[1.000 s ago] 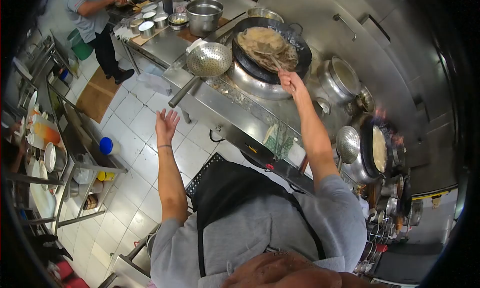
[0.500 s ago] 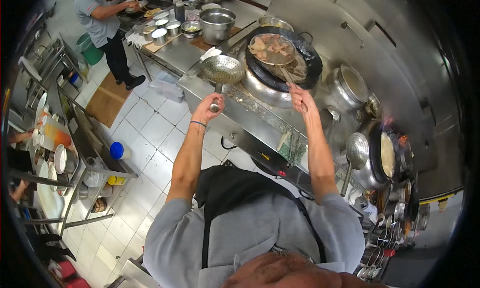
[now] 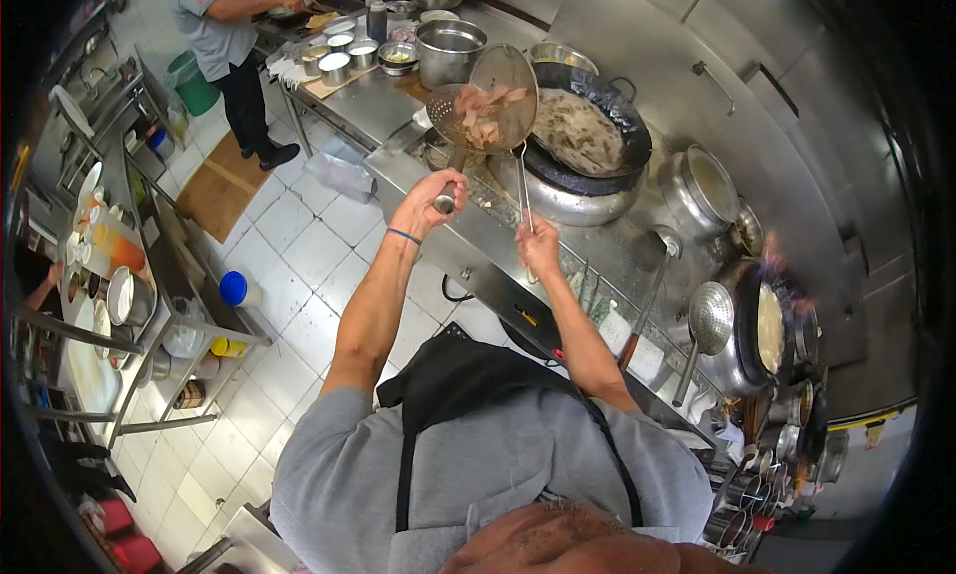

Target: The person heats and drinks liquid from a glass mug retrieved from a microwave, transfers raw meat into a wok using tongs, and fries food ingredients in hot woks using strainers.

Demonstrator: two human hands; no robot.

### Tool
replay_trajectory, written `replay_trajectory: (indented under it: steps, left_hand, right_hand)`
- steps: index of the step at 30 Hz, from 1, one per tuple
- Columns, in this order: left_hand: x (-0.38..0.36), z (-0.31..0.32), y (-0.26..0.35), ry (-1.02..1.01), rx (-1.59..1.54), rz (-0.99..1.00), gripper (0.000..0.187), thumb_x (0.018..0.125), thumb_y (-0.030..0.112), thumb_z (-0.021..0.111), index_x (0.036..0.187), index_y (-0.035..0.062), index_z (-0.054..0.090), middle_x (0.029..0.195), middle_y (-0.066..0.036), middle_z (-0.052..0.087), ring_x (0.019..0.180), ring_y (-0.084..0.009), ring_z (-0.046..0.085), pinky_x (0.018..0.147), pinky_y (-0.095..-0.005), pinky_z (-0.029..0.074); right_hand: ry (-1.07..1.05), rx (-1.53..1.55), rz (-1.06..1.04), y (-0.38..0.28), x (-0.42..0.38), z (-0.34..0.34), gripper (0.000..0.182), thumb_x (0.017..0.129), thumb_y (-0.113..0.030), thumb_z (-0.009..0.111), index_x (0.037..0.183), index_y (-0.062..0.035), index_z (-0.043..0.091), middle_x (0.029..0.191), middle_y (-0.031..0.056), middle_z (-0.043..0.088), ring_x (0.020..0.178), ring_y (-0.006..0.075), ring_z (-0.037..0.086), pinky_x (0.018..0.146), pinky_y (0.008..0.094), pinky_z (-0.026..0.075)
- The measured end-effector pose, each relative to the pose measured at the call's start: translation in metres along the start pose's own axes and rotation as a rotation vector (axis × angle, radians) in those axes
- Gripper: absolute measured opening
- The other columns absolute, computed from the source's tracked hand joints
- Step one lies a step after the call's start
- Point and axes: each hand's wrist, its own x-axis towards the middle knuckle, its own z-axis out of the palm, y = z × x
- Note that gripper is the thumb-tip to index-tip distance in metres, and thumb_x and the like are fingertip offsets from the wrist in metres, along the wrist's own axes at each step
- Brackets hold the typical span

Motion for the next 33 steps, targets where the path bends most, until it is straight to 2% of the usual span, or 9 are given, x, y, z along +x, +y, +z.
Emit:
replay_trajectory:
  steps: [4, 10, 13, 16, 20, 23, 27, 32, 33]
  left_hand:
    - [-0.004, -0.002, 0.0, -0.025, -0.033, -0.007, 0.008, 0.085, 0.005, 0.057, 0.08, 0.0021, 0.051, 0.065, 0.001, 0.051, 0.049, -0.0078, 0.048, 0.04, -0.021, 0.043]
    - [-0.001, -0.015, -0.002, -0.074, -0.07, 0.008, 0.006, 0.085, 0.003, 0.058, 0.084, -0.0012, 0.053, 0.065, 0.001, 0.049, 0.051, -0.0072, 0.047, 0.041, -0.0209, 0.041]
    - [0.005, -0.022, 0.002, -0.083, -0.157, -0.031, 0.007, 0.086, 0.003, 0.057, 0.085, -0.0024, 0.054, 0.065, 0.0, 0.048, 0.051, -0.0073, 0.046, 0.042, -0.0208, 0.04]
    - [0.021, -0.043, 0.008, -0.153, -0.23, -0.076, 0.008, 0.088, 0.004, 0.056, 0.086, -0.0029, 0.053, 0.066, 0.0, 0.049, 0.051, -0.0073, 0.046, 0.041, -0.021, 0.039]
    - [0.042, -0.07, 0.0, -0.037, -0.137, 0.046, 0.008, 0.088, 0.004, 0.056, 0.089, -0.0033, 0.053, 0.066, 0.0, 0.05, 0.05, -0.0068, 0.046, 0.038, -0.0213, 0.039]
    - [0.045, -0.089, -0.003, -0.087, -0.174, -0.065, 0.015, 0.087, 0.005, 0.056, 0.075, 0.0068, 0.047, 0.064, 0.001, 0.049, 0.05, -0.0071, 0.046, 0.04, -0.0201, 0.039]
    - [0.038, -0.102, -0.016, -0.08, -0.135, -0.025, 0.011, 0.087, 0.007, 0.058, 0.079, 0.0069, 0.051, 0.064, 0.002, 0.05, 0.05, -0.0067, 0.047, 0.04, -0.0206, 0.04]
    - [0.031, -0.108, -0.032, 0.046, -0.141, 0.062, 0.023, 0.097, 0.03, 0.054, 0.096, 0.0068, 0.054, 0.078, -0.002, 0.057, 0.062, -0.0142, 0.056, 0.06, -0.0311, 0.053]
    - [0.025, -0.107, -0.038, 0.085, -0.099, 0.122, 0.026, 0.098, 0.033, 0.053, 0.099, 0.007, 0.054, 0.081, -0.003, 0.058, 0.066, -0.0161, 0.058, 0.066, -0.0342, 0.054]
  right_hand:
    - [0.066, -0.237, -0.14, 0.009, -0.002, -0.002, 0.033, 0.096, -0.009, 0.055, 0.129, -0.0048, 0.061, 0.066, -0.0028, 0.054, 0.054, 0.0053, 0.049, 0.048, 0.0248, 0.039]
    - [0.121, -0.462, -0.462, 0.011, 0.017, -0.02, 0.032, 0.095, -0.009, 0.056, 0.127, -0.0054, 0.062, 0.07, -0.0019, 0.058, 0.057, 0.0052, 0.05, 0.049, 0.0247, 0.04]
    - [0.023, -0.204, -0.053, -0.032, 0.01, -0.026, 0.033, 0.096, -0.01, 0.055, 0.128, -0.0051, 0.06, 0.07, -0.0003, 0.059, 0.053, 0.0064, 0.049, 0.046, 0.0252, 0.04]
    - [0.196, -0.119, -0.14, -0.047, 0.017, -0.041, 0.035, 0.097, -0.01, 0.054, 0.131, -0.0037, 0.057, 0.071, 0.0014, 0.06, 0.047, 0.0079, 0.047, 0.039, 0.027, 0.037]
    - [0.418, -0.226, -0.225, -0.079, 0.043, -0.097, 0.034, 0.096, -0.009, 0.052, 0.128, -0.0001, 0.056, 0.071, 0.005, 0.06, 0.038, 0.0122, 0.046, 0.033, 0.0321, 0.035]
    - [0.529, -0.255, -0.156, -0.086, 0.065, -0.146, 0.035, 0.093, -0.006, 0.05, 0.127, 0.0002, 0.057, 0.07, 0.0075, 0.06, 0.036, 0.0147, 0.047, 0.033, 0.0323, 0.036]
    - [0.592, -0.37, -0.08, -0.09, 0.079, -0.181, 0.033, 0.089, -0.002, 0.048, 0.121, 0.0025, 0.058, 0.068, 0.0094, 0.059, 0.036, 0.0163, 0.047, 0.032, 0.0331, 0.036]
    - [0.564, -0.205, 0.077, -0.08, 0.092, -0.188, 0.019, 0.088, -0.002, 0.049, 0.105, 0.0016, 0.057, 0.062, 0.0049, 0.052, 0.04, 0.014, 0.045, 0.033, 0.0327, 0.035]
    - [0.446, -0.139, 0.121, -0.08, 0.095, -0.191, 0.017, 0.088, -0.003, 0.049, 0.103, 0.0007, 0.056, 0.062, 0.0037, 0.05, 0.041, 0.0134, 0.044, 0.034, 0.0321, 0.035]
